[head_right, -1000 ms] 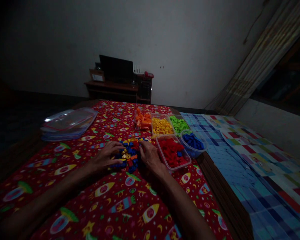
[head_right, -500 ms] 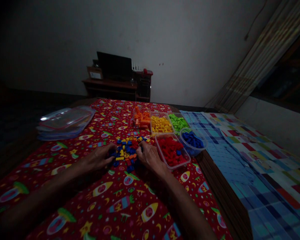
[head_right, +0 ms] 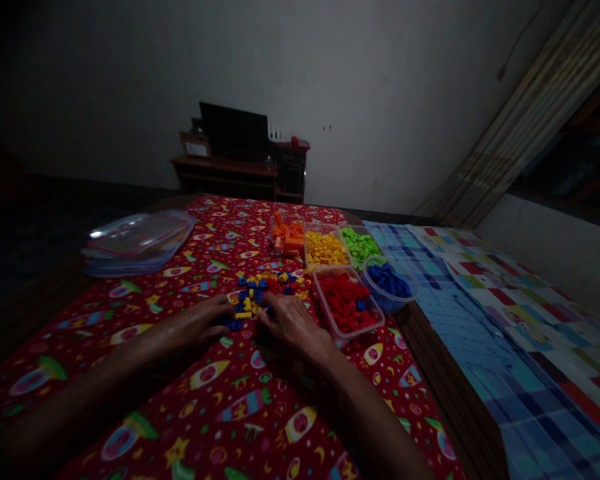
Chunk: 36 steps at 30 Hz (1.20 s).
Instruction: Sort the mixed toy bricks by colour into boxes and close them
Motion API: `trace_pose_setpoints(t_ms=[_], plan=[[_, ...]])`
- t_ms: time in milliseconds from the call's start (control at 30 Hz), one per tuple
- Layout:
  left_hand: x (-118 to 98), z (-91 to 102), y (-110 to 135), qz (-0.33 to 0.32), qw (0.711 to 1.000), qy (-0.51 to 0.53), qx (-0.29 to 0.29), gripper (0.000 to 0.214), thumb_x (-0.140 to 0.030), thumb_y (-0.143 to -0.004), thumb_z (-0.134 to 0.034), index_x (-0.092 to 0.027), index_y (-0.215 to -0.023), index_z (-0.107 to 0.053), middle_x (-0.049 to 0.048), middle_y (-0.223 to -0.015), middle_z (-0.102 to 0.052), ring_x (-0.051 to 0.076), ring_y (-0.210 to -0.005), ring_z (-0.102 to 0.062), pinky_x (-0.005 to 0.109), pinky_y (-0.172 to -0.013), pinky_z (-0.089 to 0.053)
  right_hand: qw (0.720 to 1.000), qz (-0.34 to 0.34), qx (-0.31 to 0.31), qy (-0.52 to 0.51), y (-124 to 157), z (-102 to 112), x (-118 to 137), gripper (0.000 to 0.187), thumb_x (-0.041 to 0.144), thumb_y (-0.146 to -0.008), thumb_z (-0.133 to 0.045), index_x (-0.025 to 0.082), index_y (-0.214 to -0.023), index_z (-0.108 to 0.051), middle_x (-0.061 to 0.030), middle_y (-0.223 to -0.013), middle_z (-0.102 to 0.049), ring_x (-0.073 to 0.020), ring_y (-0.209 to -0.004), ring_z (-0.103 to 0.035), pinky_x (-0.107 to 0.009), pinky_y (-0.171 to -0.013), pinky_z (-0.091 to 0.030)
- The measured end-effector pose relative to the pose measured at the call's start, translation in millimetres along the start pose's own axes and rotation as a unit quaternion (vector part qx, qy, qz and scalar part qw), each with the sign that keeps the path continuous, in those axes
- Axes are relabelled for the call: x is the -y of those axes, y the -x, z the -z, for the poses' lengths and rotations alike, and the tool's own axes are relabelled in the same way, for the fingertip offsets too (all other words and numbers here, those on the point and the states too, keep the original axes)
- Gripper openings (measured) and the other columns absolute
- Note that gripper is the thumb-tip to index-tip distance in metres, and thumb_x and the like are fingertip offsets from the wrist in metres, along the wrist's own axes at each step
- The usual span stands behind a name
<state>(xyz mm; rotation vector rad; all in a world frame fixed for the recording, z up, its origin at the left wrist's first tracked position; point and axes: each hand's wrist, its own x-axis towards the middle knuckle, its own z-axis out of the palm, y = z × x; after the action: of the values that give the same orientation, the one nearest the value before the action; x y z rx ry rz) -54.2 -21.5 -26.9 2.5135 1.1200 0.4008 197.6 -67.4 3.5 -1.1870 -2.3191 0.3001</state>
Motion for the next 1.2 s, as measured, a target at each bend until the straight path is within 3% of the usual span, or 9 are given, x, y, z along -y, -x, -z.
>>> trace_pose_setpoints(t_ms=[100,233,400,533,667,767,867,1033,1200], plan=[[0.6,15.6,-5.4,0.02,0.999,0.023,0.027,0.024,-0.031,-0.078,-0.055,-0.022,-0.097,-0.065,0.0056,-0.098,-0.067,0.022,-0.092,-0.06,0.029,-0.082,-0.047,0.999,0.023,0.025,0.019,-3.5,-8.8,12.5,0.022,0.03,-0.091,-0.05,0.015,-0.104,-0.058,-0.0073,-0.087,-0.064,-0.0168,-0.077,-0.058,-0.025,-0.068,-0.04],[8.7,36.0,-10.2,0.104,0.993,0.025,0.039,0.025,-0.036,-0.074,-0.055,-0.021,-0.09,-0.066,0.0038,-0.088,-0.069,0.022,-0.085,-0.062,0.029,-0.077,-0.048,0.99,0.077,0.082,0.089,-16.0,-22.6,33.6,0.015,0.021,-0.09,-0.046,0.017,-0.098,-0.059,-0.008,-0.086,-0.061,-0.019,-0.076,-0.056,-0.028,-0.065,-0.04],[20.0,18.4,-6.3,0.077,0.997,0.002,0.012,0.025,-0.034,-0.073,-0.056,-0.02,-0.092,-0.065,0.0065,-0.094,-0.068,0.022,-0.089,-0.061,0.031,-0.082,-0.047,0.972,0.092,0.138,0.166,-21.6,-37.1,56.0,0.022,0.006,-0.086,-0.041,0.008,-0.099,-0.059,-0.0164,-0.095,-0.06,-0.0248,-0.087,-0.055,-0.034,-0.071,-0.045],[15.2,7.2,-2.6,0.054,0.998,0.013,-0.018,0.026,-0.036,-0.079,-0.053,-0.02,-0.096,-0.065,0.0074,-0.097,-0.067,0.022,-0.092,-0.06,0.031,-0.085,-0.046,0.992,0.089,0.076,0.047,-16.6,-36.1,48.0,0.028,0.009,-0.088,-0.04,0.011,-0.114,-0.051,-0.0143,-0.105,-0.059,-0.0215,-0.095,-0.054,-0.034,-0.081,-0.045],[0.7,17.1,-10.0,0.101,0.993,0.057,0.006,0.028,-0.037,-0.077,-0.054,-0.02,-0.094,-0.067,0.0046,-0.089,-0.07,0.022,-0.084,-0.063,0.028,-0.076,-0.048,0.989,-0.021,0.015,-0.146,-28.5,-35.6,30.3,0.02,0.017,-0.087,-0.044,0.017,-0.104,-0.054,-0.0029,-0.089,-0.061,-0.0143,-0.077,-0.055,-0.026,-0.071,-0.045],[-7.9,22.9,-16.5,0.132,0.987,0.095,-0.016,0.034,-0.039,-0.075,-0.054,-0.018,-0.099,-0.067,0.0037,-0.091,-0.071,0.021,-0.08,-0.064,0.027,-0.072,-0.049,0.945,-0.158,-0.023,-0.285,-43.5,-38.7,23.3,0.018,0.016,-0.083,-0.049,0.017,-0.097,-0.059,0.0005,-0.079,-0.061,-0.0117,-0.069,-0.056,-0.022,-0.064,-0.044],[-14.4,21.5,-18.1,0.088,0.99,0.093,-0.063,0.036,-0.041,-0.075,-0.054,-0.02,-0.101,-0.067,0.0046,-0.099,-0.07,0.021,-0.086,-0.065,0.029,-0.078,-0.05,0.863,-0.267,-0.008,-0.43,-50.4,-39.9,22.8,0.015,0.024,-0.085,-0.049,0.016,-0.092,-0.061,0.0004,-0.073,-0.06,-0.0105,-0.061,-0.055,-0.021,-0.055,-0.044],[-26.6,13.9,-16.8,0.018,0.992,0.072,-0.106,0.039,-0.042,-0.077,-0.054,-0.02,-0.107,-0.064,0.0069,-0.105,-0.069,0.022,-0.093,-0.064,0.032,-0.083,-0.05,0.727,-0.291,0.004,-0.622,-47.9,-39.3,26.4,0.038,0.052,-0.08,-0.058,0.014,-0.083,-0.062,0.0008,-0.068,-0.057,-0.0078,-0.057,-0.053,-0.02,-0.054,-0.048],[-36.8,14.8,-15.9,0.058,0.988,0.064,-0.128,0.052,-0.041,-0.076,-0.058,-0.02,-0.123,-0.052,0.0055,-0.104,-0.07,0.022,-0.083,-0.067,0.031,-0.072,-0.053,0.669,-0.316,0.026,-0.672,-49.1,-40.0,25.9,0.041,0.047,-0.06,-0.078,0.013,-0.075,-0.06,0.0035,-0.063,-0.056,-0.0057,-0.055,-0.051,-0.018,-0.053,-0.047]])
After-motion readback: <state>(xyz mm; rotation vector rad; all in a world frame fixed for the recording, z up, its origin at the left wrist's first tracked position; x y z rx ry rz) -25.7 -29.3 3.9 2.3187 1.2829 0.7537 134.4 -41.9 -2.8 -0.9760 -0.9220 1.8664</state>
